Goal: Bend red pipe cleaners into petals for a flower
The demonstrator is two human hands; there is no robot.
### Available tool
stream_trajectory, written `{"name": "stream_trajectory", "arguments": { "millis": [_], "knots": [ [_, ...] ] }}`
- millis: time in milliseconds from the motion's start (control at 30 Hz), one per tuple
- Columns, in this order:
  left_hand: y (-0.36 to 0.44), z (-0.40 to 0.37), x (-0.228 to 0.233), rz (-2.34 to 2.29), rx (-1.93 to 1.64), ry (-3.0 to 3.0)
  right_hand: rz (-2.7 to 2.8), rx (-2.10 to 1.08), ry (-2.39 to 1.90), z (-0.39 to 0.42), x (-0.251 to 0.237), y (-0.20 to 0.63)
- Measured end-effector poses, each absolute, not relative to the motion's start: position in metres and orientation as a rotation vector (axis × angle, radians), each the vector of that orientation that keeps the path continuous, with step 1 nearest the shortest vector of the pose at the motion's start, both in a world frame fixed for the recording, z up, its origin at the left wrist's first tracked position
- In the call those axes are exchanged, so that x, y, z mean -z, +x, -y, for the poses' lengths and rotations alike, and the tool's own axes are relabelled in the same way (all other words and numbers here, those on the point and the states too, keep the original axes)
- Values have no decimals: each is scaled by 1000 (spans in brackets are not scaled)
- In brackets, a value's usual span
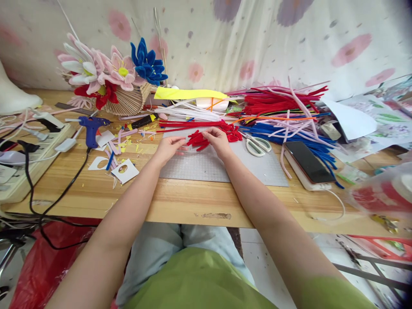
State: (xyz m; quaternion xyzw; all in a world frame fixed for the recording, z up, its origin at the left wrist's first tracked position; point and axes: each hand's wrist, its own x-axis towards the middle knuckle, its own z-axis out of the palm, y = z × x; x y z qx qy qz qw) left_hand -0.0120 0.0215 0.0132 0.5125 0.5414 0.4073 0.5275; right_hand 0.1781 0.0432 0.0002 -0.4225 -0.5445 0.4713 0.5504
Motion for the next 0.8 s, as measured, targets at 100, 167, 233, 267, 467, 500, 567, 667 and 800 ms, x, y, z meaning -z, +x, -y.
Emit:
{"name": "stream_trajectory", "arguments": {
  "millis": [100,167,233,267,467,500,567,667,800],
  "knots": [
    [-23,-43,-15,-1671,-1030,1535,1174,-990,-1070,-51,6,187],
    [-31,-58,-14,-1922,-972,1843,1145,-955,-1151,-56,12,192],
    [-36,-70,-12,-2052,-826,2032,1164,-925,-1260,-59,18,193],
    [-38,-74,-10,-2072,-736,2096,1178,-909,-1315,-59,20,193],
    [-40,-86,-3,-2071,-440,2210,1295,-761,-1488,-55,23,186],
    [-40,-85,-3,-2071,-427,2228,1311,-740,-1486,-54,22,186],
    [-42,-83,-3,-2067,-390,2292,1335,-711,-1482,-52,22,186],
    [-48,-77,-5,-2057,-288,2420,1370,-701,-1470,-51,22,186],
    [-62,-70,-12,-2016,-194,2532,1445,-649,-1463,-49,23,186]
  ]
}}
